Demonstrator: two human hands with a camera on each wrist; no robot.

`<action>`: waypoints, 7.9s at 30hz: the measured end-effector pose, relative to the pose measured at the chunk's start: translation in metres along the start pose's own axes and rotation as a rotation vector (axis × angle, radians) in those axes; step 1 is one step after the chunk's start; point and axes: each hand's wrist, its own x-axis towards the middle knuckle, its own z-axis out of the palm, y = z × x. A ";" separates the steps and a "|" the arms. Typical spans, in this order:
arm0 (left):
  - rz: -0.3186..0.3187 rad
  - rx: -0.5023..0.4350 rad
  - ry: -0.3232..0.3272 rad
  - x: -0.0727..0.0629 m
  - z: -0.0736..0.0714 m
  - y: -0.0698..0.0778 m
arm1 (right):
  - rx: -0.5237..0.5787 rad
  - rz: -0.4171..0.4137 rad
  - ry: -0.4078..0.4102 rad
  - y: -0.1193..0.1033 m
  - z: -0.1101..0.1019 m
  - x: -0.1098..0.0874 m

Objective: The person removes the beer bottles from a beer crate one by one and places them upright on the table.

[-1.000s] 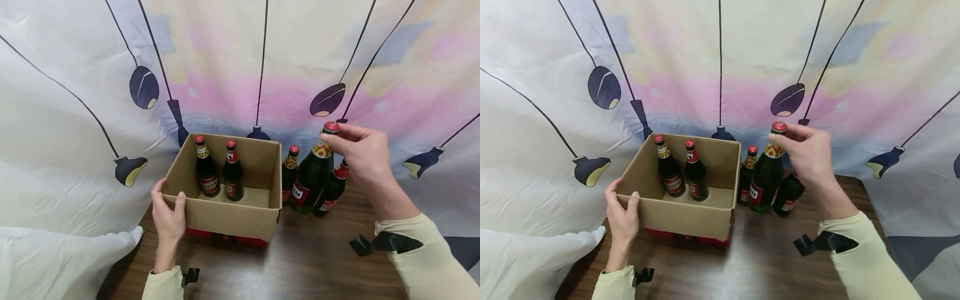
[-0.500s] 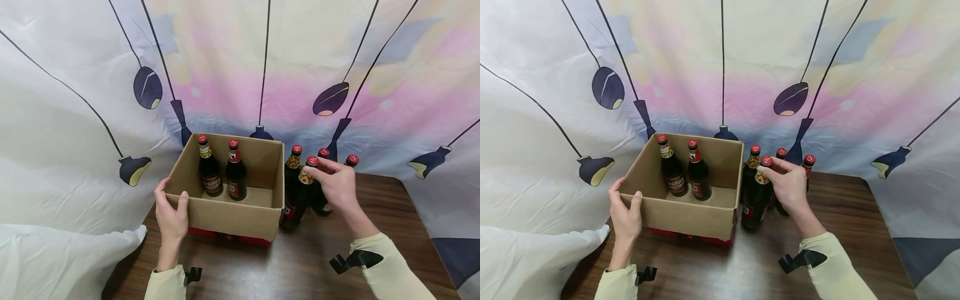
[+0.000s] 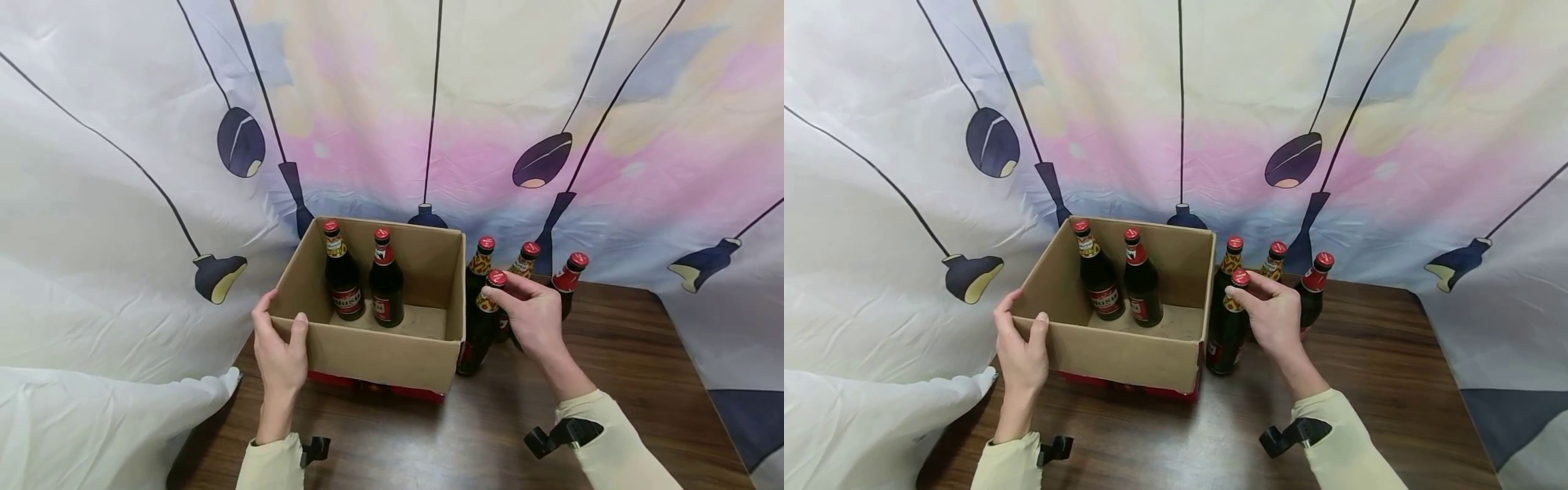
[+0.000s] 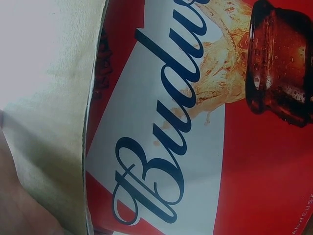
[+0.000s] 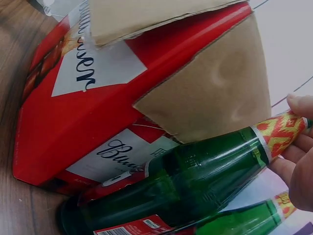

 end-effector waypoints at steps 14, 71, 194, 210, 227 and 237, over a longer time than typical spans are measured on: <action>-0.019 -0.008 0.014 -0.001 -0.002 0.002 | 0.040 -0.018 -0.023 0.002 0.008 -0.002; -0.018 -0.016 -0.021 -0.001 -0.003 0.001 | 0.175 0.063 -0.209 -0.094 0.136 0.021; -0.023 0.003 -0.010 -0.003 0.000 -0.001 | 0.447 -0.380 -0.212 -0.234 -0.007 -0.008; -0.039 -0.005 0.001 -0.002 -0.001 0.000 | 0.465 -0.365 -0.233 -0.212 -0.072 -0.005; 0.000 -0.015 0.020 0.000 0.000 -0.004 | -0.112 -0.046 -0.096 -0.107 -0.102 -0.017; -0.019 -0.017 0.014 0.000 -0.002 -0.003 | -0.258 0.040 -0.061 -0.045 -0.090 -0.004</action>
